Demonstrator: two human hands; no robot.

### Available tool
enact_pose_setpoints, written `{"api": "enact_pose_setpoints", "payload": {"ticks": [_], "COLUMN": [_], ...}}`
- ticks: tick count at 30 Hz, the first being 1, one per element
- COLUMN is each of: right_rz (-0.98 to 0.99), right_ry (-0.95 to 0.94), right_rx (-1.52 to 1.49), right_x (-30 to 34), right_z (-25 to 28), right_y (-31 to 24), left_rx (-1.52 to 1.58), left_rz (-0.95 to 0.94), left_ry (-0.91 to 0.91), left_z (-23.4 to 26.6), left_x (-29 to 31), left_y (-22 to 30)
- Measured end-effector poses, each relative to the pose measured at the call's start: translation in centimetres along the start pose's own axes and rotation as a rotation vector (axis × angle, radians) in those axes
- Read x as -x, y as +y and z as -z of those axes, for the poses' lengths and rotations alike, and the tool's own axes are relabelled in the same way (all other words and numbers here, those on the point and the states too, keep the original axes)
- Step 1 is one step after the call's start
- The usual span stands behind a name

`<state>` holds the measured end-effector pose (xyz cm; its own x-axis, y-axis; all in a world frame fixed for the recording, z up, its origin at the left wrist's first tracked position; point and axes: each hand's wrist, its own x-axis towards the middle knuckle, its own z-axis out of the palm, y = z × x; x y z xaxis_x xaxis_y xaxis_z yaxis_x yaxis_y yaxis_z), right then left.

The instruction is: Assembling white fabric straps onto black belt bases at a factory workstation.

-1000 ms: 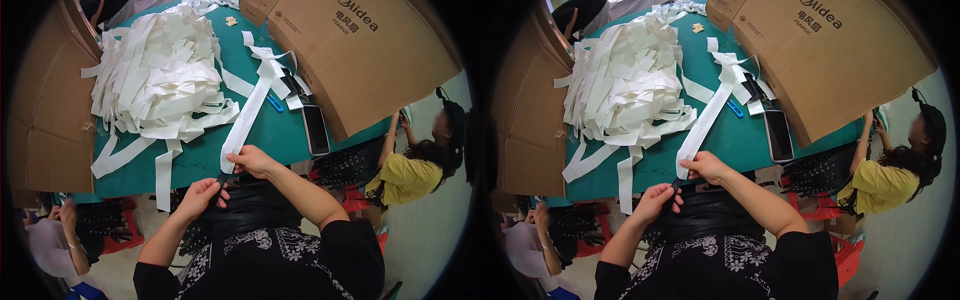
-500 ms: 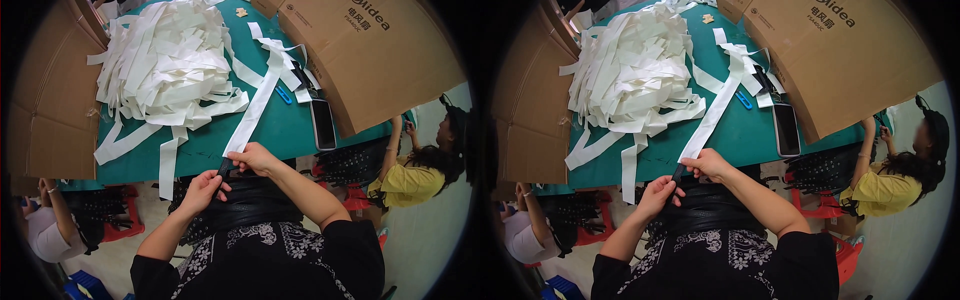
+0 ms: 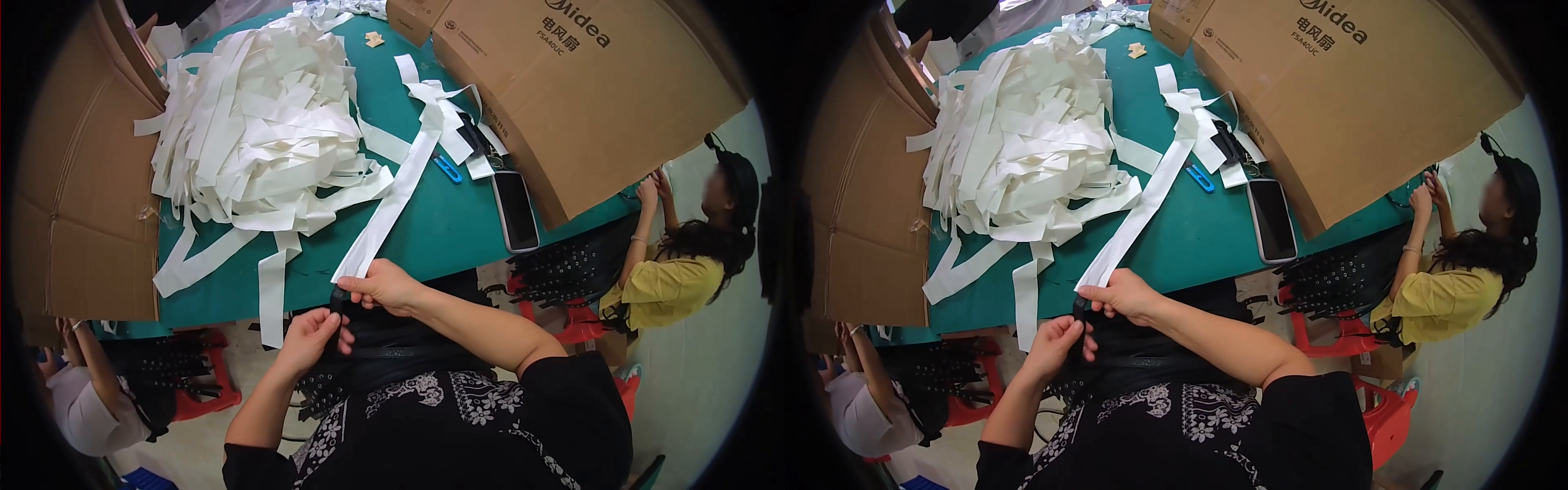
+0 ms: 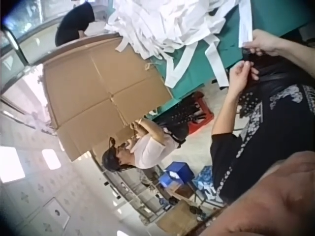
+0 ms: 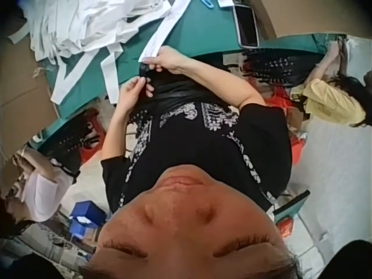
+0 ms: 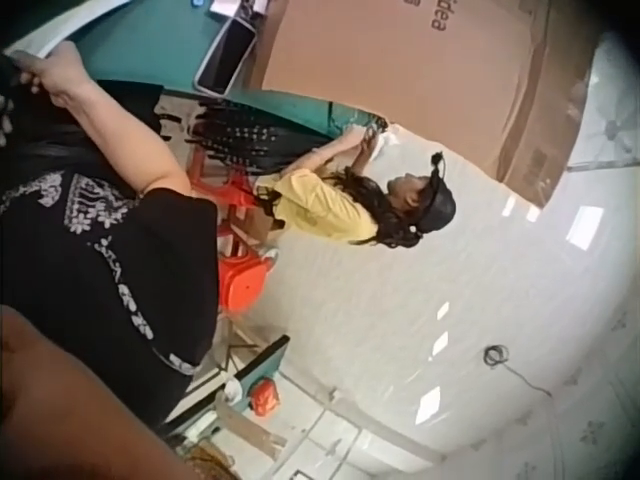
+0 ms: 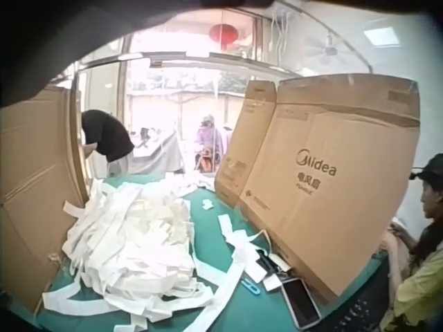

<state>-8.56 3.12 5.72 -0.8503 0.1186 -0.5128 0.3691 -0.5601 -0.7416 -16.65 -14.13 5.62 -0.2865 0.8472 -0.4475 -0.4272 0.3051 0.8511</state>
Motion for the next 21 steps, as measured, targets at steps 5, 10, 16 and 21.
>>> {"api": "enact_pose_setpoints", "payload": {"ticks": [5, 10, 16, 21], "right_rz": [0.065, 0.052, 0.083, 0.065], "right_ry": [-0.001, -0.003, -0.066, -0.086], "right_rx": [0.132, 0.046, 0.102, 0.11], "right_x": [-0.4, -0.4, 0.2, -0.1], "right_z": [0.1, -0.9, -2.7, -2.2], "right_y": [0.3, 2.0, 4.1, 3.1], "left_rx": [0.032, 0.049, 0.03, -0.077], "left_rz": [0.165, 0.132, 0.127, -0.018], "left_ry": [0.047, 0.004, 0.003, 0.044], "left_z": [0.4, 1.3, 1.3, 2.1], "left_x": [2.1, 2.5, 2.6, 4.1], "left_y": [0.3, -0.6, -0.1, -2.0]}}
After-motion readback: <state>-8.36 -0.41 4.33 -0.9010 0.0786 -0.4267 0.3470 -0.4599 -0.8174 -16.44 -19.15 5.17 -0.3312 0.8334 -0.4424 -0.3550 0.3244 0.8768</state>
